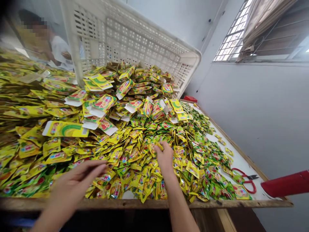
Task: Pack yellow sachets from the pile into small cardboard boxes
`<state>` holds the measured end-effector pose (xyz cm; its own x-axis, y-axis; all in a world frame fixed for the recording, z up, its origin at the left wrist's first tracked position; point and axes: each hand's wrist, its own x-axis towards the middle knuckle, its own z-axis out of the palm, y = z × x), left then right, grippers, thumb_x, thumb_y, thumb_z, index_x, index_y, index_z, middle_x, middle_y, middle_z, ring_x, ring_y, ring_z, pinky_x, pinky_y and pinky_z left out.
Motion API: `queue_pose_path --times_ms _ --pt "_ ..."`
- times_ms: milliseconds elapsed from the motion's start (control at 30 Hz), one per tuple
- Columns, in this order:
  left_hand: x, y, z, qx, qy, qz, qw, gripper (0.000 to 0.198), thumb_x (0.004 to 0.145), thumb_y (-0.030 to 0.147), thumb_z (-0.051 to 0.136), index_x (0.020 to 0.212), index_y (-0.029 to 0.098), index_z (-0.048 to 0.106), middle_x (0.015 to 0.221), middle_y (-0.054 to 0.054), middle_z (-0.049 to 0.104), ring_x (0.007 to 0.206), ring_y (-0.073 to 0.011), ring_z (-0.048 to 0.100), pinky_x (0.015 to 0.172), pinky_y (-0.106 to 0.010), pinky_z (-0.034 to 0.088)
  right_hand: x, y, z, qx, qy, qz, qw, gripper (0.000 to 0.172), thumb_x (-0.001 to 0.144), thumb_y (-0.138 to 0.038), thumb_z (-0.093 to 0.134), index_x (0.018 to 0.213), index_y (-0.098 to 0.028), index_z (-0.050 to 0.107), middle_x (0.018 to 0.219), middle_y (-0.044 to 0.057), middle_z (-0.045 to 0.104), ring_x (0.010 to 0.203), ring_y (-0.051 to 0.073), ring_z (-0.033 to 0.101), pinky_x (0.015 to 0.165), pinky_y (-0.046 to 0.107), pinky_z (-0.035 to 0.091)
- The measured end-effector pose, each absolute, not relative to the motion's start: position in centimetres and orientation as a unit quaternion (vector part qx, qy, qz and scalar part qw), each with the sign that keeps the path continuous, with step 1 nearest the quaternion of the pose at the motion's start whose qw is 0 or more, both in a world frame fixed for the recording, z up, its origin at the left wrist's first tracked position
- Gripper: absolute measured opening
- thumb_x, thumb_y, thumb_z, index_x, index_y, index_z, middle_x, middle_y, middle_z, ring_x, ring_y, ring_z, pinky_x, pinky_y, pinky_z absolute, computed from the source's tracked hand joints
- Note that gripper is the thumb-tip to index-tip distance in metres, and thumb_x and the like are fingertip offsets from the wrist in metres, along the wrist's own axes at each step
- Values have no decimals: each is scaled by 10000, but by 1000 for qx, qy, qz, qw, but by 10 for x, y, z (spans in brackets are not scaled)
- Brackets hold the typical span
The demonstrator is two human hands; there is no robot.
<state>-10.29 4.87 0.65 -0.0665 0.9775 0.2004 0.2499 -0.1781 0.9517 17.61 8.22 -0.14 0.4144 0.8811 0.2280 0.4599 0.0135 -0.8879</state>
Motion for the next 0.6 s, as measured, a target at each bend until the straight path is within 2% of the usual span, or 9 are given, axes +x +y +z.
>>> queue_pose_path --times_ms 67,133,167,233,300,367,433,500,600 --pt "-51 49 4 547 462 500 488 290 765 394 706 993 216 721 958 -57 767 892 -244 717 835 -386 583 160 59 -4 -629 -493 270 537 249 828 -383 623 941 -162 621 836 59 693 752 210 652 674 309 517" --pt "-10 47 -2 531 427 501 533 466 714 296 750 1164 220 654 1118 -74 729 1035 -252 675 914 -386 545 143 38 -8 -574 -458 353 579 262 831 -391 635 974 -172 620 853 57 698 761 206 658 682 304 527" --pt "3 46 -6 534 420 493 544 464 732 281 730 1183 216 642 1118 -77 726 1032 -252 672 913 -385 539 138 28 -12 -558 -442 382 589 266 833 -393 637 988 -177 623 861 60 699 769 210 661 687 308 530" --pt "13 44 -15 555 420 475 539 357 778 276 675 1127 202 669 1028 -70 745 958 -248 683 866 -373 542 135 13 -18 -575 -447 373 574 280 828 -408 642 999 -186 642 872 73 697 767 225 662 674 321 535" --pt "8 41 -21 580 434 457 517 248 781 264 655 1014 198 707 891 -47 750 864 -244 681 794 -353 541 143 7 -23 -627 -512 273 520 310 791 -395 686 1032 -200 672 977 99 686 818 249 658 696 341 539" --pt "-3 35 -24 599 450 441 494 179 739 215 673 912 205 716 787 -20 728 788 -231 661 736 -326 521 153 8 -25 -613 -612 210 453 412 788 -344 688 1188 -256 643 1161 105 642 973 272 634 787 361 535" --pt "-9 28 -24 625 470 411 468 200 717 159 661 906 220 688 718 6 689 706 -202 625 692 -300 487 159 10 -24 -560 -699 206 393 457 793 -274 669 1246 -298 619 1171 81 645 1045 265 612 858 357 521" --pt "-11 23 -22 653 475 374 457 302 720 109 623 993 239 628 703 23 668 660 -179 599 669 -284 459 160 12 -24 -528 -739 223 354 349 795 -241 659 1140 -292 679 1018 59 691 968 242 641 837 325 528" --pt "-20 30 -16 672 439 352 481 359 733 99 621 1052 255 568 799 8 706 718 -177 639 666 -266 471 160 14 -33 -535 -736 222 351 111 825 -334 653 878 -259 716 823 44 700 778 217 672 709 278 548"
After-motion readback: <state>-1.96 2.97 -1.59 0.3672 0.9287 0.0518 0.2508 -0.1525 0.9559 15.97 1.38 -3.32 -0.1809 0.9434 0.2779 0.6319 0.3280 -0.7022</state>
